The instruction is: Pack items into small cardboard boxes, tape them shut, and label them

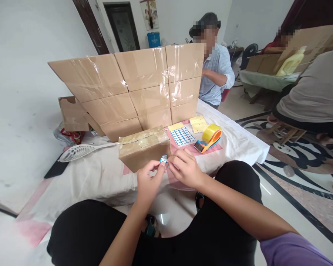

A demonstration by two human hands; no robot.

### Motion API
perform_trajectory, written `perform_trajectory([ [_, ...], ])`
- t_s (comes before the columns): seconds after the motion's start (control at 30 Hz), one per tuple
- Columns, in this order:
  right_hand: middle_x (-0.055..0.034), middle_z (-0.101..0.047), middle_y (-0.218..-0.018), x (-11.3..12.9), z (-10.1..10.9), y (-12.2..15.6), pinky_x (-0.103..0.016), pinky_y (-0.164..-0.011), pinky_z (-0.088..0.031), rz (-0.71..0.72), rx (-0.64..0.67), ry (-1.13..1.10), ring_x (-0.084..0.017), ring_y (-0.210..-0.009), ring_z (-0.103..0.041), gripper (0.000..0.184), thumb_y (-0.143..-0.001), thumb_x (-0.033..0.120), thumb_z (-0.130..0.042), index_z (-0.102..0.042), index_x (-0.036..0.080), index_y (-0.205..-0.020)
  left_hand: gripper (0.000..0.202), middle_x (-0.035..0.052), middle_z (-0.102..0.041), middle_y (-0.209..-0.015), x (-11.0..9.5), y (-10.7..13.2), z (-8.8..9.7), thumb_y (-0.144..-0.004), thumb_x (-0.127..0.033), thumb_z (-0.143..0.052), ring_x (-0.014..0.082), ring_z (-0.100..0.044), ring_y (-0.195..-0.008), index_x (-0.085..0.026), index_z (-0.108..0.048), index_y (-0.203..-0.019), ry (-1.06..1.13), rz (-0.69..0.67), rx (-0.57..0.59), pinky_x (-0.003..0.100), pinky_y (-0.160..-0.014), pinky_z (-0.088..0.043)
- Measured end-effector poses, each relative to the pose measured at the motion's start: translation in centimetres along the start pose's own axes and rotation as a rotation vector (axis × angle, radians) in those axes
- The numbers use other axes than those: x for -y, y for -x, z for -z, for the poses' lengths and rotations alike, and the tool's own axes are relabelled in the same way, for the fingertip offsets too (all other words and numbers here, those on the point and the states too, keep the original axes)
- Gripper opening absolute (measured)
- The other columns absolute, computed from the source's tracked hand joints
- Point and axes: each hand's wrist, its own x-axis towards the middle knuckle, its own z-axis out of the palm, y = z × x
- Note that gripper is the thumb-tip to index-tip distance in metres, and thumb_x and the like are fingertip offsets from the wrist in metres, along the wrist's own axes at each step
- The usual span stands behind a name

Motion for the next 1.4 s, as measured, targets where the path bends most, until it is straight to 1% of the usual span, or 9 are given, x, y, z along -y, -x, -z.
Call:
perform_trajectory([
  [0.23,-0.0057,-0.068,-0.087,-0.2,-0.1,0.2,-0.034,-0.067,-0.039,0.136,-0.061,-0.008,-0.017,-0.076,-0.06,0.01,-0.097,0.011,-0.056,-0.064,0.017,-0.095,0.02,-0.0003,-0.071,-0.064,0.4,-0.2,0.5,-0.087,-0.035,-0.067,0.0156,-0.066,-0.064,-0.02,-0.069,-0.074,0.144,0.031,0.034,0.026,-0.066,-0.051],
  [0.43,-0.0067,-0.069,-0.09,-0.5,0.3,-0.1,-0.032,-0.063,-0.038,0.244,-0.13,-0.024,-0.015,-0.073,-0.059,0.018,-0.095,0.006,-0.05,-0.063,0.018,-0.098,0.03,0.0025,-0.074,-0.072,0.1,-0.5,2.1,-0.094,-0.035,-0.057,0.0156,-0.066,-0.067,-0.019,-0.069,-0.072,0.238,-0.032,0.197,0.027,-0.071,-0.051],
  [0.53,-0.0064,-0.067,-0.089,-0.6,0.3,-0.2,-0.03,-0.063,-0.041,0.291,-0.121,-0.066,-0.015,-0.074,-0.059,0.018,-0.098,0.008,-0.049,-0.064,0.019,-0.096,0.032,0.002,-0.074,-0.07,-0.1,-0.8,2.8,-0.094,-0.035,-0.056,0.0157,-0.067,-0.067,-0.019,-0.068,-0.069,0.244,-0.046,0.219,0.027,-0.071,-0.05],
  [0.73,-0.0063,-0.066,-0.092,-0.7,0.1,0.0,-0.029,-0.066,-0.049,0.266,-0.106,-0.129,-0.015,-0.078,-0.062,0.015,-0.097,0.011,-0.053,-0.065,0.02,-0.1,0.023,0.0006,-0.075,-0.07,0.2,-0.8,3.3,-0.091,-0.034,-0.062,0.0162,-0.068,-0.067,-0.019,-0.071,-0.075,0.208,-0.04,0.227,0.026,-0.07,-0.051],
  [0.8,-0.008,-0.066,-0.096,-0.7,0.0,0.1,-0.031,-0.067,-0.053,0.246,-0.122,-0.148,-0.017,-0.081,-0.064,0.011,-0.094,0.016,-0.059,-0.063,0.02,-0.104,0.023,0.0004,-0.075,-0.07,0.2,-0.8,3.1,-0.091,-0.034,-0.062,0.0159,-0.067,-0.067,-0.02,-0.07,-0.075,0.186,-0.049,0.214,0.026,-0.07,-0.05],
  [0.9,-0.0089,-0.066,-0.096,-0.5,-0.1,0.2,-0.032,-0.067,-0.055,0.234,-0.15,-0.174,-0.018,-0.081,-0.065,0.016,-0.09,0.022,-0.068,-0.062,0.019,-0.104,0.023,-0.0001,-0.074,-0.068,0.1,-0.7,2.9,-0.09,-0.034,-0.064,0.0157,-0.066,-0.066,-0.02,-0.07,-0.073,0.132,-0.072,0.191,0.027,-0.069,-0.049],
  [1.07,-0.0088,-0.065,-0.095,0.0,0.3,0.0,-0.031,-0.068,-0.053,0.243,-0.157,-0.131,-0.018,-0.08,-0.062,0.01,-0.092,0.016,-0.063,-0.066,0.018,-0.101,0.02,-0.0014,-0.073,-0.067,-0.2,-0.5,2.5,-0.089,-0.033,-0.065,0.0155,-0.066,-0.066,-0.021,-0.071,-0.074,0.074,-0.107,0.176,0.027,-0.069,-0.048],
  [1.27,-0.0087,-0.064,-0.094,-0.1,0.5,-0.3,-0.03,-0.065,-0.048,0.284,-0.165,-0.132,-0.016,-0.075,-0.058,0.016,-0.091,0.007,-0.058,-0.069,0.017,-0.098,0.029,-0.001,-0.074,-0.068,-0.3,-0.5,2.7,-0.093,-0.034,-0.061,0.0153,-0.066,-0.067,-0.021,-0.071,-0.069,0.056,-0.116,0.232,0.027,-0.07,-0.048],
  [1.4,-0.0091,-0.064,-0.094,-0.3,0.7,-0.5,-0.03,-0.066,-0.049,0.329,-0.177,-0.147,-0.017,-0.079,-0.058,0.013,-0.094,0.011,-0.059,-0.069,0.018,-0.098,0.034,-0.0005,-0.074,-0.069,-0.5,-0.4,2.7,-0.096,-0.034,-0.057,0.015,-0.067,-0.068,-0.021,-0.072,-0.069,0.068,-0.112,0.263,0.026,-0.07,-0.049],
])
